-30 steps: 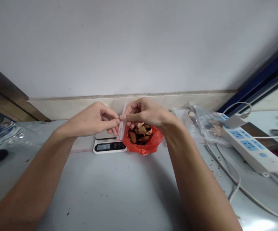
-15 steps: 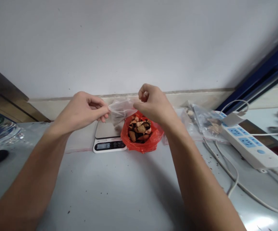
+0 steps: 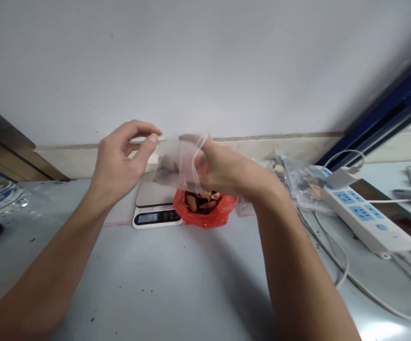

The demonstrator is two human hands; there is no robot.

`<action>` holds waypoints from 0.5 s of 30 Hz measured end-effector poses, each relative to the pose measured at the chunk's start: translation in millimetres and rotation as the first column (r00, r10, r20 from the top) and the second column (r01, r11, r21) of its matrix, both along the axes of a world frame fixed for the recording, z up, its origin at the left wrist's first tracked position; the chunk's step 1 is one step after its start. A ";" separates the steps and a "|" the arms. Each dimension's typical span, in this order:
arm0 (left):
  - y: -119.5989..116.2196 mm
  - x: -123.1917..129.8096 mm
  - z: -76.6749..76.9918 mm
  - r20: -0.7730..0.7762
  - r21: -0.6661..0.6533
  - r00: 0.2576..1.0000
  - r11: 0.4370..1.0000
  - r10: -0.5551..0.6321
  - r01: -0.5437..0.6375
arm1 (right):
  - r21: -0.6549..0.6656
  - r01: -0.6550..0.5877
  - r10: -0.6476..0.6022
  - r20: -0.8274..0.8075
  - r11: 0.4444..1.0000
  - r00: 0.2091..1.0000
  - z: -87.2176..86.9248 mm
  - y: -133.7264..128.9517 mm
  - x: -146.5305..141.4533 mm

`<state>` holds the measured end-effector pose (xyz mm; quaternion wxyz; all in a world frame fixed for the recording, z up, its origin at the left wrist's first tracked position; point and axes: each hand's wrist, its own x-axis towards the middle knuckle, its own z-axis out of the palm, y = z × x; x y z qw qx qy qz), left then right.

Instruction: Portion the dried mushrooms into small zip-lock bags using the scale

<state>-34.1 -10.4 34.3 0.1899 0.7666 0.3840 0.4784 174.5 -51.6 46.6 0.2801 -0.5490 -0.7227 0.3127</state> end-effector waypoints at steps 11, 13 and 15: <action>22.0 2.8 -4.7 0.415 -0.511 0.906 0.805 -0.077 0.302 | -0.076 -0.177 0.186 0.133 0.981 0.974 8.1 -4.0 61.9; 22.4 9.0 -2.1 0.397 -0.516 0.912 0.797 -0.100 0.313 | -0.189 -0.214 0.244 0.154 0.958 0.957 10.0 -9.7 78.6; 22.2 16.4 -0.4 0.333 -0.502 0.931 0.808 -0.147 0.308 | -0.227 -0.137 0.184 0.201 0.964 0.962 10.2 -14.4 92.8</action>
